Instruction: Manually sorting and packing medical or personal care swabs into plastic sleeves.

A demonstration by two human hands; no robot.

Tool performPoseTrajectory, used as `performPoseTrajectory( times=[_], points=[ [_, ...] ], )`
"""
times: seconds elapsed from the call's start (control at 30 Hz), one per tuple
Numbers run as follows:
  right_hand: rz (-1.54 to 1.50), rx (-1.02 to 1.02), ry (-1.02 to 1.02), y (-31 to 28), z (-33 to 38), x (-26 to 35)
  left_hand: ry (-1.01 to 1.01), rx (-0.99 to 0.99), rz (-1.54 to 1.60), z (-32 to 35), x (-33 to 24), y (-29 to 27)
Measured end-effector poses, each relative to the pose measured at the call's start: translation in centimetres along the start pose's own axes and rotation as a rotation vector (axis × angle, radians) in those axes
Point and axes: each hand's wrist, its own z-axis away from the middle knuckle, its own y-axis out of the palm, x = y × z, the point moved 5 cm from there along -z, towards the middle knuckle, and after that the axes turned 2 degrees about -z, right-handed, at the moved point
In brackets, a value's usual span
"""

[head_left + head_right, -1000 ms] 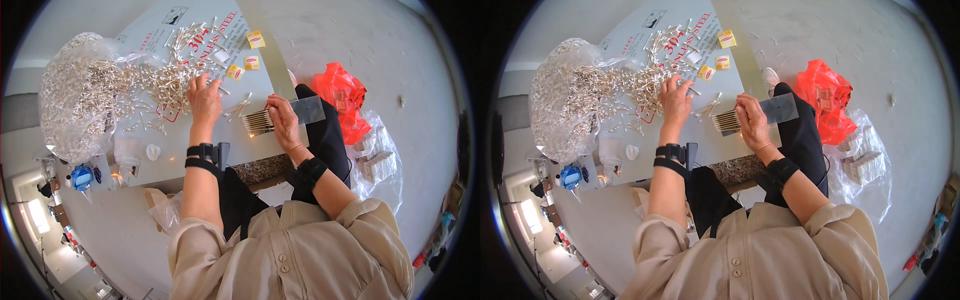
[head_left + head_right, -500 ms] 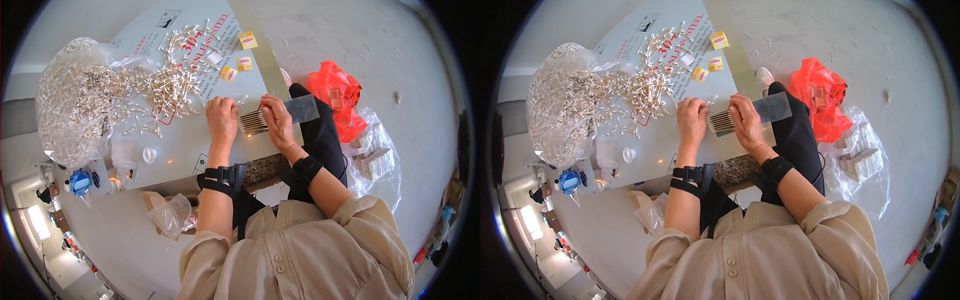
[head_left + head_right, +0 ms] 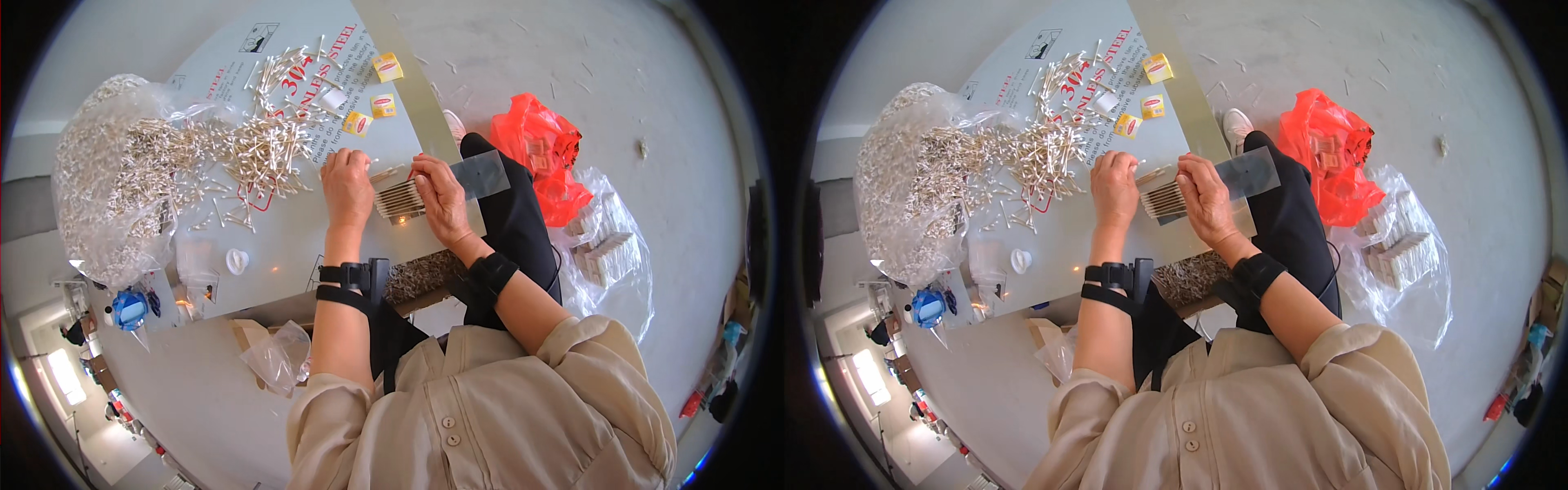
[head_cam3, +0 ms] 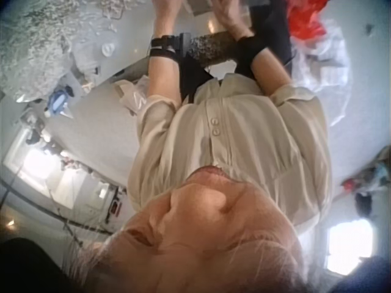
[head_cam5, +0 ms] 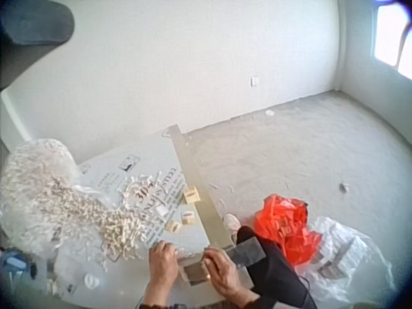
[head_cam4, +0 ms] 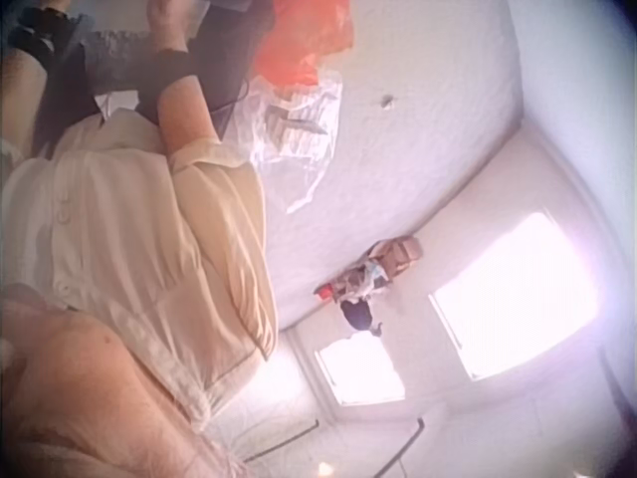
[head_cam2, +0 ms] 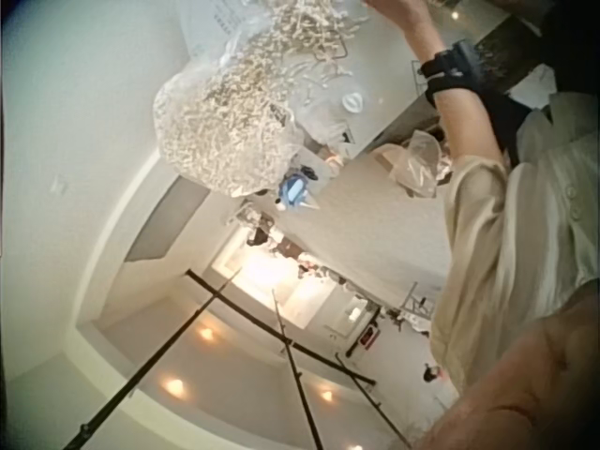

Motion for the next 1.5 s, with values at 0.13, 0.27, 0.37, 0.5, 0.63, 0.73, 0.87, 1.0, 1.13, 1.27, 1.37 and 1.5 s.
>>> performPoseTrajectory(
  times=[0.13, 0.27, 0.37, 0.5, 0.63, 0.73, 0.87, 1.0, 1.13, 1.27, 1.37, 1.5],
  points=[
    [0.011, 0.007, 0.007, 0.2, 0.0, -0.4, -0.016, 0.070, 0.024, 0.2, 0.4, -0.1],
    [0.011, -0.018, -0.025, 0.0, 0.0, -0.5, -0.037, 0.100, 0.049, 0.9, -0.3, 0.0],
    [0.015, -0.025, -0.043, 0.0, -0.1, -0.6, -0.038, 0.078, 0.066, 1.0, -0.8, 0.1],
    [0.006, -0.025, -0.032, 0.0, 0.0, -0.6, -0.017, 0.078, 0.089, 1.4, -0.9, 0.1],
    [-0.003, -0.016, -0.013, 0.0, 0.0, -0.5, 0.010, 0.038, 0.140, 1.4, -0.3, 0.2],
    [-0.064, 0.028, 0.044, -0.2, -0.1, -0.8, -0.297, -0.166, 0.537, 2.3, 2.5, -0.3],
    [-0.207, -0.022, 0.054, 0.2, -0.5, -1.3, -0.490, -0.340, 0.920, 4.3, 2.9, 0.8],
    [-0.235, 0.047, 0.090, 0.9, -1.2, -1.8, -0.401, -0.249, 0.927, 3.4, 0.7, 1.5],
    [-0.222, 0.079, 0.129, 1.3, -1.8, -2.5, -0.361, -0.124, 1.032, 2.1, 0.2, 2.0],
    [-0.295, 0.065, 0.173, 1.5, -1.6, -2.9, -0.352, -0.100, 1.125, 2.1, -0.1, 2.3],
    [-0.242, -0.022, 0.102, 1.2, -2.0, -2.6, -0.377, -0.175, 1.074, 2.8, -0.3, 2.2],
    [-0.230, 0.095, 0.146, 1.6, -2.5, -2.7, -0.382, -0.103, 1.011, 2.9, -1.1, 2.1]
  ],
)
